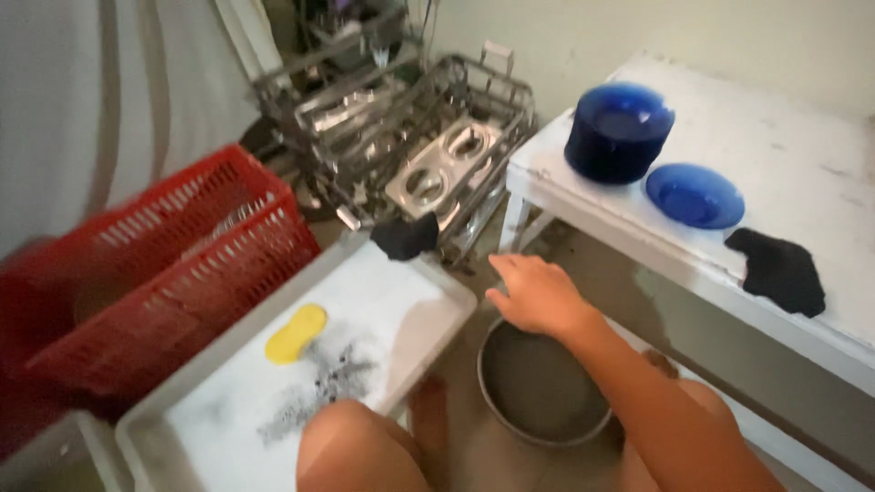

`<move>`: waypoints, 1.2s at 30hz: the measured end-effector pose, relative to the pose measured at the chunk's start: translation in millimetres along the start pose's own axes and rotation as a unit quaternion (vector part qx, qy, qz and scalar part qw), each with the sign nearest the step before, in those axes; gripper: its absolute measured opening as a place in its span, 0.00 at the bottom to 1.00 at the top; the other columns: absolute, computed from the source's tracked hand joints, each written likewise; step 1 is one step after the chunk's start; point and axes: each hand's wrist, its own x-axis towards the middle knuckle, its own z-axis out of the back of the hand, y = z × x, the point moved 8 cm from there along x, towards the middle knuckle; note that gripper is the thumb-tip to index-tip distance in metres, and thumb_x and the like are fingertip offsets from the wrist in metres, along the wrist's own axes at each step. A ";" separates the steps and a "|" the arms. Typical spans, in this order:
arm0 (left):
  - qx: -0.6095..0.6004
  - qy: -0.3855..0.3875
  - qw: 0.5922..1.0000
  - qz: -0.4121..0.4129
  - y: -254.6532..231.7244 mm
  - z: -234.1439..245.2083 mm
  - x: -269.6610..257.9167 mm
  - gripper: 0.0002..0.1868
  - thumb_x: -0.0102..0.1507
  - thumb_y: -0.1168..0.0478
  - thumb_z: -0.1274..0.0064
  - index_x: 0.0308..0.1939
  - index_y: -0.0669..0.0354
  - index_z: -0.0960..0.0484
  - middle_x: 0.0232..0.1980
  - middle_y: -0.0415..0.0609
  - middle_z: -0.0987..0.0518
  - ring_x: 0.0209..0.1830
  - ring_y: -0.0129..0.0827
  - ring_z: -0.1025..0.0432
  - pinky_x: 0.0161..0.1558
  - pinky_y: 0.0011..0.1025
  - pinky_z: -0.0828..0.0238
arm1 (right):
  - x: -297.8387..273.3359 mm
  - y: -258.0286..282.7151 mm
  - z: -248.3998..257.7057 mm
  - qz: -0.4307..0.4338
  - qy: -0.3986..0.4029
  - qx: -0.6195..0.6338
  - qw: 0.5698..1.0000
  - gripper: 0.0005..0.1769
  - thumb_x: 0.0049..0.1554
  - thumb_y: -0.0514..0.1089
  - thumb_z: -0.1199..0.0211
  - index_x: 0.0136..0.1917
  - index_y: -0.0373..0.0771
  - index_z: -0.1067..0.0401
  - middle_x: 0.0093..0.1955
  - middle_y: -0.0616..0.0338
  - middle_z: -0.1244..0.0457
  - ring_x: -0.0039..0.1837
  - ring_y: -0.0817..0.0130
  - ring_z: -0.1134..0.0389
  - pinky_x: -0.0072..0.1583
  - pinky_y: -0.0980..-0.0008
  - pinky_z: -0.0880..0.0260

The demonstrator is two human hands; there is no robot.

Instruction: The person washes blue bowls using a sponge in a basin of soapy water, then rinses them in a bucket of water and wipes them with a black cloth.

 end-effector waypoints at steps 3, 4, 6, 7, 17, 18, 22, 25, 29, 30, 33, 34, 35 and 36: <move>0.022 -0.002 1.000 -0.022 -13.6 7.4 3.9 0.23 0.53 0.47 0.54 0.45 0.60 0.29 0.40 0.49 0.26 0.44 0.38 0.31 0.47 0.33 0.37 | -3.7 9.8 4.7 0.003 -0.028 -0.016 0.999 0.27 0.51 0.53 0.54 0.63 0.44 0.47 0.59 0.54 0.46 0.61 0.57 0.45 0.59 0.56 0.45; 0.027 -0.008 0.999 -0.027 -16.1 10.1 4.0 0.23 0.53 0.48 0.54 0.45 0.61 0.29 0.40 0.49 0.26 0.44 0.38 0.31 0.47 0.33 0.37 | -7.4 14.2 8.9 0.003 -0.040 -0.012 0.999 0.26 0.52 0.51 0.55 0.63 0.44 0.47 0.60 0.54 0.46 0.61 0.56 0.45 0.59 0.56 0.45; 0.034 -0.022 0.999 -0.030 -16.0 15.1 0.4 0.23 0.53 0.48 0.53 0.45 0.61 0.29 0.40 0.49 0.26 0.43 0.39 0.31 0.47 0.34 0.37 | -15.7 76.4 34.0 0.005 -0.052 -0.010 0.999 0.25 0.52 0.49 0.55 0.62 0.43 0.47 0.60 0.54 0.46 0.62 0.56 0.45 0.60 0.56 0.45; 0.036 -0.030 0.999 -0.027 -14.0 17.2 -2.1 0.23 0.52 0.48 0.52 0.45 0.61 0.29 0.40 0.49 0.25 0.43 0.39 0.31 0.46 0.34 0.37 | -31.8 124.4 54.3 -0.044 -0.042 -0.068 0.996 0.25 0.50 0.48 0.55 0.62 0.43 0.46 0.59 0.54 0.46 0.61 0.57 0.45 0.59 0.58 0.45; 0.194 -0.122 0.967 0.110 50.7 39.8 -18.7 0.20 0.52 0.50 0.52 0.41 0.60 0.29 0.39 0.50 0.29 0.42 0.44 0.33 0.43 0.37 0.37 | -44.1 80.0 50.1 -0.198 -0.043 -0.233 0.951 0.24 0.41 0.41 0.51 0.54 0.41 0.38 0.49 0.57 0.40 0.55 0.66 0.40 0.56 0.68 0.42; 0.195 -0.122 0.967 0.112 50.3 42.0 -20.1 0.20 0.52 0.50 0.52 0.41 0.60 0.29 0.39 0.50 0.29 0.42 0.44 0.33 0.43 0.37 0.37 | -42.1 68.2 47.7 -0.197 -0.042 -0.232 0.952 0.24 0.41 0.41 0.51 0.54 0.41 0.38 0.49 0.57 0.40 0.55 0.66 0.40 0.56 0.68 0.42; 0.239 -0.128 0.950 0.157 53.6 53.6 -31.1 0.19 0.54 0.52 0.55 0.43 0.61 0.30 0.42 0.50 0.32 0.46 0.43 0.35 0.47 0.36 0.39 | -28.4 66.1 32.8 -0.013 -0.107 -0.018 0.994 0.20 0.44 0.46 0.50 0.52 0.45 0.39 0.49 0.63 0.40 0.55 0.66 0.40 0.54 0.66 0.40; 0.253 -0.139 0.942 0.170 59.1 62.3 -34.6 0.19 0.54 0.54 0.56 0.44 0.64 0.31 0.43 0.52 0.32 0.46 0.45 0.36 0.47 0.37 0.40 | -27.1 69.9 37.8 -0.026 -0.066 0.041 0.997 0.18 0.46 0.47 0.55 0.51 0.44 0.38 0.47 0.60 0.39 0.54 0.61 0.39 0.53 0.62 0.39; 0.293 -0.191 0.922 0.166 74.3 84.4 -48.7 0.21 0.54 0.51 0.54 0.44 0.64 0.32 0.43 0.54 0.33 0.46 0.49 0.36 0.49 0.40 0.41 | -14.5 90.9 38.0 -0.038 -0.048 0.118 0.991 0.23 0.46 0.52 0.63 0.43 0.42 0.31 0.39 0.52 0.37 0.47 0.53 0.36 0.48 0.57 0.36; 0.293 -0.203 0.918 0.175 77.6 91.3 -54.5 0.21 0.54 0.51 0.54 0.44 0.64 0.32 0.43 0.54 0.33 0.46 0.49 0.36 0.49 0.40 0.41 | -12.5 102.0 39.0 -0.028 -0.039 0.114 0.992 0.23 0.46 0.52 0.63 0.43 0.42 0.31 0.39 0.52 0.37 0.47 0.53 0.36 0.48 0.57 0.36; 0.325 -0.282 0.895 0.116 65.9 108.9 -74.1 0.16 0.55 0.57 0.53 0.40 0.65 0.31 0.37 0.56 0.31 0.43 0.51 0.35 0.46 0.39 0.39 | -2.4 135.8 35.8 0.091 -0.062 0.116 0.987 0.23 0.43 0.48 0.66 0.42 0.45 0.31 0.40 0.56 0.37 0.51 0.54 0.38 0.52 0.59 0.39; 0.346 -0.297 0.878 0.143 60.6 118.1 -82.4 0.17 0.54 0.55 0.53 0.40 0.66 0.31 0.38 0.57 0.31 0.43 0.53 0.35 0.46 0.41 0.39 | 7.0 143.7 29.4 0.128 -0.085 0.113 0.982 0.19 0.42 0.48 0.63 0.39 0.45 0.32 0.38 0.57 0.37 0.48 0.54 0.37 0.50 0.58 0.37; 0.367 -0.311 0.860 0.170 54.9 126.6 -90.8 0.19 0.54 0.53 0.53 0.39 0.66 0.31 0.39 0.58 0.30 0.43 0.54 0.35 0.45 0.43 0.39 | 15.3 151.5 22.8 0.164 -0.107 0.111 0.974 0.16 0.41 0.47 0.60 0.35 0.45 0.32 0.36 0.58 0.37 0.46 0.55 0.36 0.47 0.58 0.36; 0.371 -0.327 0.850 0.183 56.8 132.8 -96.5 0.19 0.54 0.53 0.53 0.39 0.66 0.31 0.39 0.58 0.30 0.43 0.54 0.35 0.45 0.43 0.39 | 22.4 151.6 18.3 0.183 -0.093 0.110 0.972 0.16 0.41 0.47 0.60 0.35 0.45 0.32 0.36 0.58 0.37 0.46 0.55 0.36 0.47 0.58 0.36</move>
